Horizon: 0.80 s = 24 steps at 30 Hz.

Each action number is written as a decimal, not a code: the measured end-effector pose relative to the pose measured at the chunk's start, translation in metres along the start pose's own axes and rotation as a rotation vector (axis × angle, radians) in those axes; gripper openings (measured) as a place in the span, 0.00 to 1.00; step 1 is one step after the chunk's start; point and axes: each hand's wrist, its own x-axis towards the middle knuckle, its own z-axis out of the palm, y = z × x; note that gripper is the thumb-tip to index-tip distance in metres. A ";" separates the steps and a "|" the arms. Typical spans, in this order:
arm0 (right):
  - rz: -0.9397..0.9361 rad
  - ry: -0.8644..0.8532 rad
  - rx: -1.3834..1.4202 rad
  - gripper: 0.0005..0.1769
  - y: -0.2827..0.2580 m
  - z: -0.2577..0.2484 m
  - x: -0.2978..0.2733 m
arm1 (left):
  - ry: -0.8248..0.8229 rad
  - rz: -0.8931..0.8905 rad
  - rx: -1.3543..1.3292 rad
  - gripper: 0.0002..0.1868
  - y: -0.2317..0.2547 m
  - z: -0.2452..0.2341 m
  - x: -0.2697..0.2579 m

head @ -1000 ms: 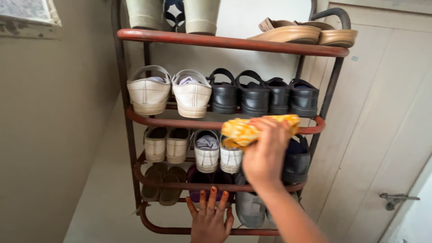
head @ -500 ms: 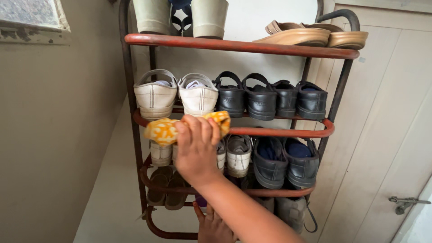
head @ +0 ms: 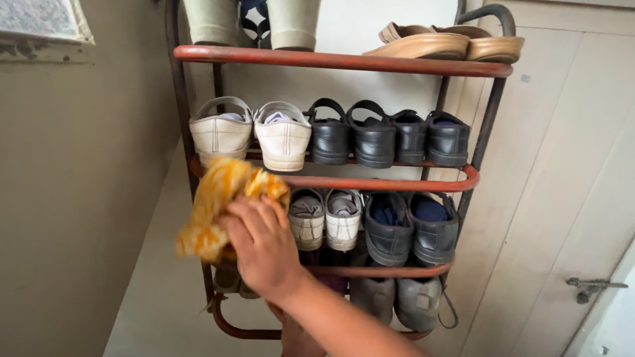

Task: The person places socks into shoes on a multi-tier shoe rack, then wipes the metal frame of the rack with a yellow cloth. The person handles the shoes and socks by hand and uses the cloth to clean the rack surfaces.

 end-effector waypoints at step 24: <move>0.319 -0.539 0.206 0.13 0.031 -0.103 -0.078 | 0.213 -0.235 -0.083 0.43 0.015 -0.021 -0.015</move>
